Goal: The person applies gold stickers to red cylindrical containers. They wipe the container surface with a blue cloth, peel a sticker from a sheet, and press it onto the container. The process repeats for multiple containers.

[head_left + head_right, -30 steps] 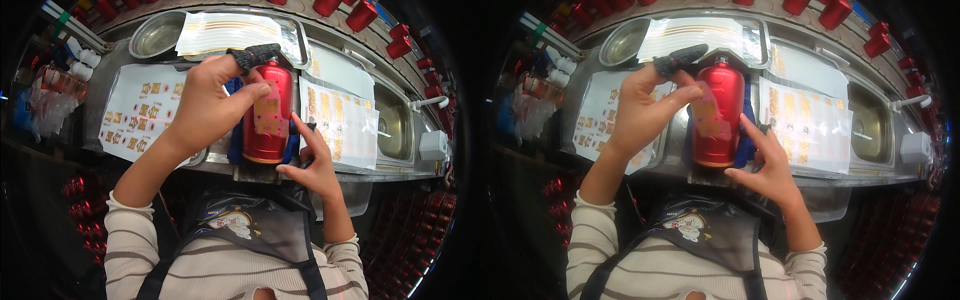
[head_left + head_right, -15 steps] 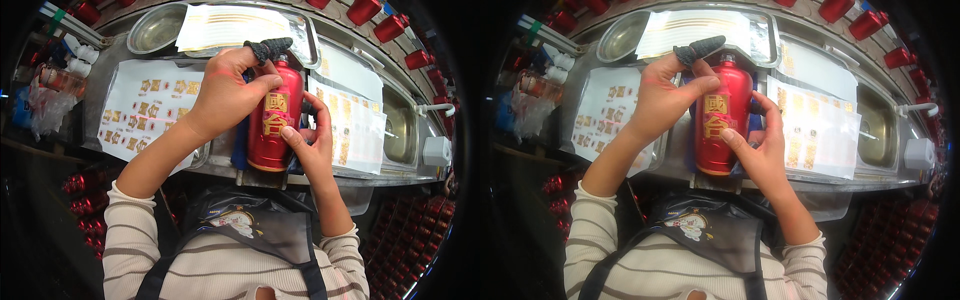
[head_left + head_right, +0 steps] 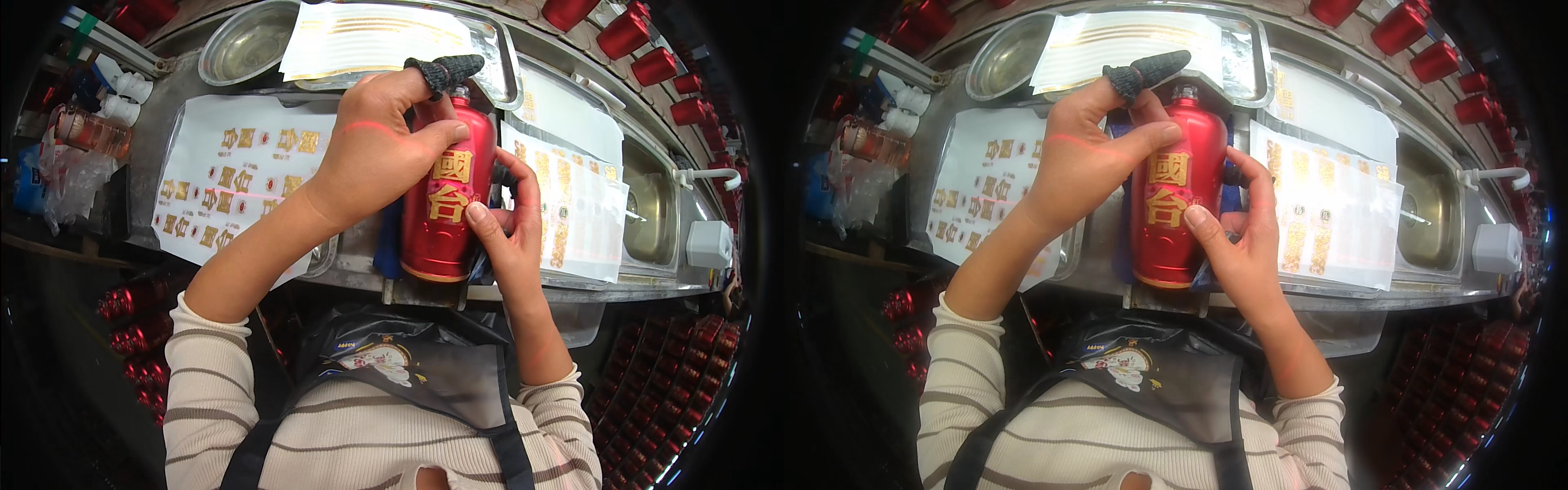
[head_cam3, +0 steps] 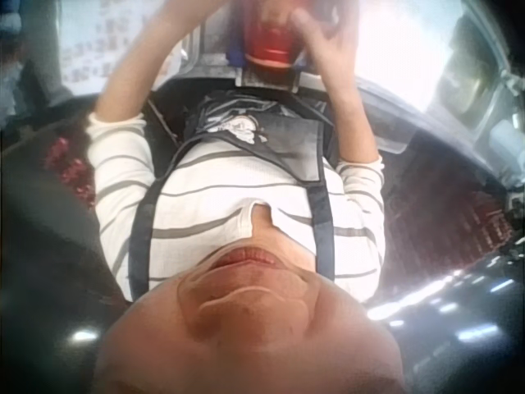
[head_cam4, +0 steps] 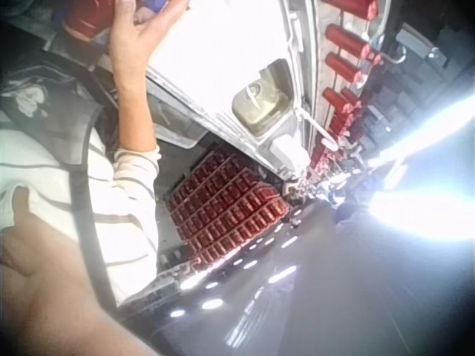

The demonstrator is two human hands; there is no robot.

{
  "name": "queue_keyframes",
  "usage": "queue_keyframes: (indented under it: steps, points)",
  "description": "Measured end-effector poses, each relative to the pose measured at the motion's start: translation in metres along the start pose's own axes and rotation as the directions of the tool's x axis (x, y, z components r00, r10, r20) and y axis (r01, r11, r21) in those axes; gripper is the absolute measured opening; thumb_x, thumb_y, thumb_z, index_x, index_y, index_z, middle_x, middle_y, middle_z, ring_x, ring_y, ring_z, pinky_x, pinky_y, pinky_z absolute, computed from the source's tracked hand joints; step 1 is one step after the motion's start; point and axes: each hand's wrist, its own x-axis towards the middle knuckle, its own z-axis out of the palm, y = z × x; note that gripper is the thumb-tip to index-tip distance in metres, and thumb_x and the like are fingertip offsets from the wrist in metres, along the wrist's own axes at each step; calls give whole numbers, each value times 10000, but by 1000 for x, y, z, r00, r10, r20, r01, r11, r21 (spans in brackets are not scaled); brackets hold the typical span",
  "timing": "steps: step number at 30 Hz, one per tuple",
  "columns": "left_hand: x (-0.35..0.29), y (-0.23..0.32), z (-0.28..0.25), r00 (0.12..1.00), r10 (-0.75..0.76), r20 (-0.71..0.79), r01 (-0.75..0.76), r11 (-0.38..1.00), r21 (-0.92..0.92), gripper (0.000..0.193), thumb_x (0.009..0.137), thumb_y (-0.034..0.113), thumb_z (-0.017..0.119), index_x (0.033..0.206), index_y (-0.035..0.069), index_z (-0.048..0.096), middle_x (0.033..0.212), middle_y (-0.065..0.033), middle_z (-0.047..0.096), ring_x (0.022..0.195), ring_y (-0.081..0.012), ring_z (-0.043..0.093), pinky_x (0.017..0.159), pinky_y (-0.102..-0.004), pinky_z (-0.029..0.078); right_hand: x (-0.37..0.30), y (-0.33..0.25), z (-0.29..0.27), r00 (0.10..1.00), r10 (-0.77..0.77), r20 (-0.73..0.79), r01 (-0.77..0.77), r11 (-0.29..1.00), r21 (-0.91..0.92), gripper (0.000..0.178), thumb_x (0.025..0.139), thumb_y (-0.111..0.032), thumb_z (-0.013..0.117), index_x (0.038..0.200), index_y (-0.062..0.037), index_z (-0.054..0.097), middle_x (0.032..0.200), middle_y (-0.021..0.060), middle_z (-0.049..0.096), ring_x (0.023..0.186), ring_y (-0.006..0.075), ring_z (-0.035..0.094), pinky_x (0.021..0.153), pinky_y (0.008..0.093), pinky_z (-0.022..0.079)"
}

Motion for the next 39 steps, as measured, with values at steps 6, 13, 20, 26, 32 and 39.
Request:
queue_keyframes:
  steps: [6,13,20,26,32,39]
  points:
    - [1,6,0,999,-47,-10,47,999,-26,117,775,59,748,847,-8,686,736,-84,684,664,-158,630,639,-299,504,1,4,-2,1000,-9,4,9,1000,-23,658,879,-164,712,1419,12,379,1321,163,475,843,125,666,681,212,535]
    - [-23,-3,-6,957,-267,-116,254,960,-114,375,864,147,747,1139,-63,603,1082,-164,680,1015,-199,647,898,-321,508,-2,0,-6,1000,-2,8,3,999,-50,656,894,-146,688,1450,1,371,1337,172,467,819,109,658,652,192,517]
    - [-77,13,12,843,-487,231,529,668,-523,822,864,90,758,1498,-62,256,1507,-181,377,1384,-230,391,1161,-369,313,16,-21,-14,874,-406,267,472,580,-664,544,860,-191,719,1383,-138,580,1070,93,687,750,216,440,642,295,450]
    - [-78,13,11,841,-484,242,535,679,-502,802,864,99,764,1482,-61,280,1506,-183,378,1385,-228,390,1159,-372,316,20,-24,-7,843,-438,312,517,498,-696,508,838,-209,733,1337,-206,637,933,89,723,759,262,407,654,325,451]
    - [-77,13,9,821,-525,223,558,656,-509,701,892,114,742,1434,-73,337,1468,-196,419,1341,-224,446,1123,-360,372,24,-28,-3,853,-434,291,498,507,-703,522,838,-239,739,1347,-205,629,900,119,704,757,264,448,632,335,470]
    - [-81,10,17,883,-460,91,430,716,-550,474,894,144,750,1240,-46,486,1201,-151,606,1136,-183,588,984,-326,480,24,-23,-1,860,-420,288,483,493,-724,528,859,-273,724,1372,-221,607,987,209,655,758,275,501,632,346,500]
